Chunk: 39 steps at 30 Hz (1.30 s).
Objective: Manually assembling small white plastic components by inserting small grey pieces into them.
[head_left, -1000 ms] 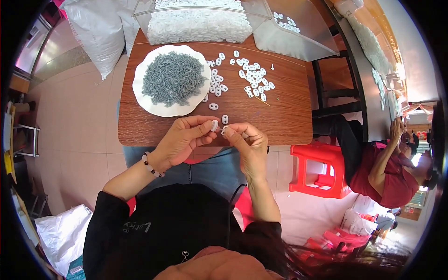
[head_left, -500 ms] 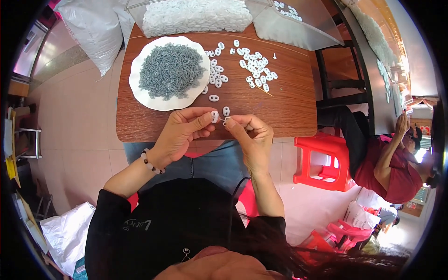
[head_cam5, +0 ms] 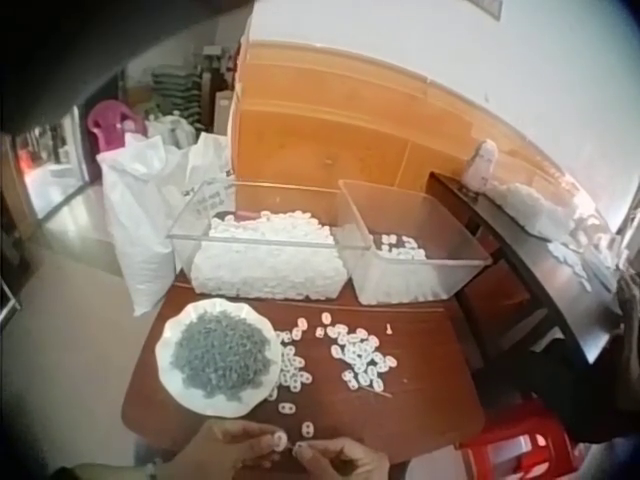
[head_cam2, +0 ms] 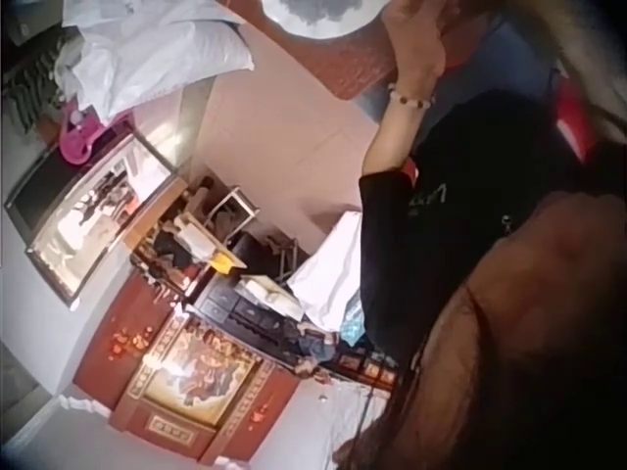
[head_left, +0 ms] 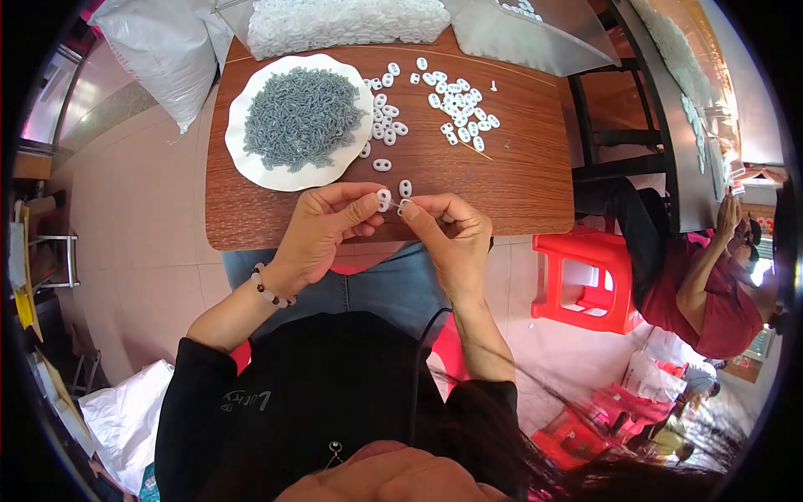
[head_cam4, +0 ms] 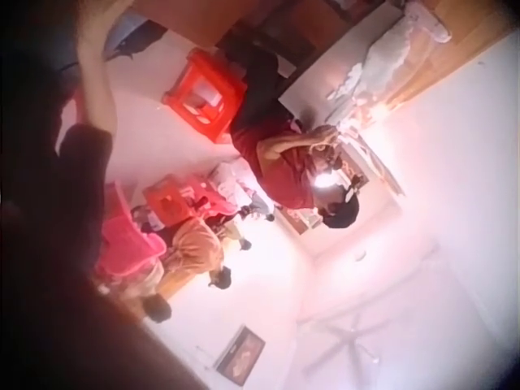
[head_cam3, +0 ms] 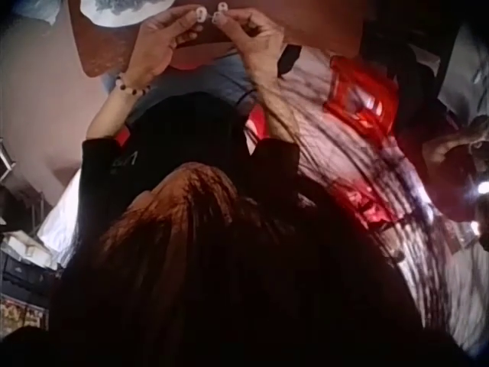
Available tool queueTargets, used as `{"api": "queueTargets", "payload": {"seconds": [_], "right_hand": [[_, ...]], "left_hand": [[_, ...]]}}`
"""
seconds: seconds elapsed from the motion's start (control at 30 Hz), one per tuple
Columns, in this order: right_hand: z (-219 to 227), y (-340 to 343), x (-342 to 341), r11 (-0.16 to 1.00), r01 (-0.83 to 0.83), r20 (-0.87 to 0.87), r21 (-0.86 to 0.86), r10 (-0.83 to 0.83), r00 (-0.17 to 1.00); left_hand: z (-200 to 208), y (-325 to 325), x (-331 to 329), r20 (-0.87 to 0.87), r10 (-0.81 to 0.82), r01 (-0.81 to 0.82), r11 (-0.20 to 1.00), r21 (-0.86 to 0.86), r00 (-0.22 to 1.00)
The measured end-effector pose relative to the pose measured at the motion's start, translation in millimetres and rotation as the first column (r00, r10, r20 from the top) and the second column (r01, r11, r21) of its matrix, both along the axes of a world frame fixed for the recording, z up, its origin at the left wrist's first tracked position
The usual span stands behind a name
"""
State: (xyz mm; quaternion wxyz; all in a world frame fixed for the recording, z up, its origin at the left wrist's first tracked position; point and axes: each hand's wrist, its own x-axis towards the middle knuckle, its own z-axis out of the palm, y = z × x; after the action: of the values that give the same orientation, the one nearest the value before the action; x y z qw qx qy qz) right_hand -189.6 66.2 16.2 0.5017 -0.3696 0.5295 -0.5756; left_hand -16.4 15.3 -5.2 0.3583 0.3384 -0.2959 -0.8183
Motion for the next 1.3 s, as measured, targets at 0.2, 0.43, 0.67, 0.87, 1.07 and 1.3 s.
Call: {"api": "queueTargets", "payload": {"seconds": [0.2,0.43,0.67,0.87,1.07,1.3], "right_hand": [[3,0,3,1.000,-0.003,-0.062,0.011,0.003,0.998],[4,1,5,0.999,-0.037,-0.061,0.021,0.038,0.997],[7,0,6,0.994,-0.102,-0.021,0.037,0.102,0.995],[0,-2,1,0.983,-0.185,0.035,-0.020,0.186,0.982],[5,-2,-3,0.957,-0.286,-0.065,-0.049,0.283,0.957],[-4,-11,-5,0.853,-0.492,-0.333,-0.175,0.420,0.845]], "left_hand": [[2,0,-1,0.065,0.011,-0.006,0.996,-0.089,0.998],[4,2,-2,0.095,-0.021,0.033,0.992,-0.125,0.995],[6,0,2,0.075,-0.021,0.029,0.994,-0.106,0.997],[10,-7,7,0.001,-0.093,0.093,0.994,-0.059,0.996],[20,-12,12,-0.018,-0.204,0.203,0.978,-0.040,0.979],[16,-14,17,-0.019,-0.278,0.276,0.959,-0.064,0.960]]}}
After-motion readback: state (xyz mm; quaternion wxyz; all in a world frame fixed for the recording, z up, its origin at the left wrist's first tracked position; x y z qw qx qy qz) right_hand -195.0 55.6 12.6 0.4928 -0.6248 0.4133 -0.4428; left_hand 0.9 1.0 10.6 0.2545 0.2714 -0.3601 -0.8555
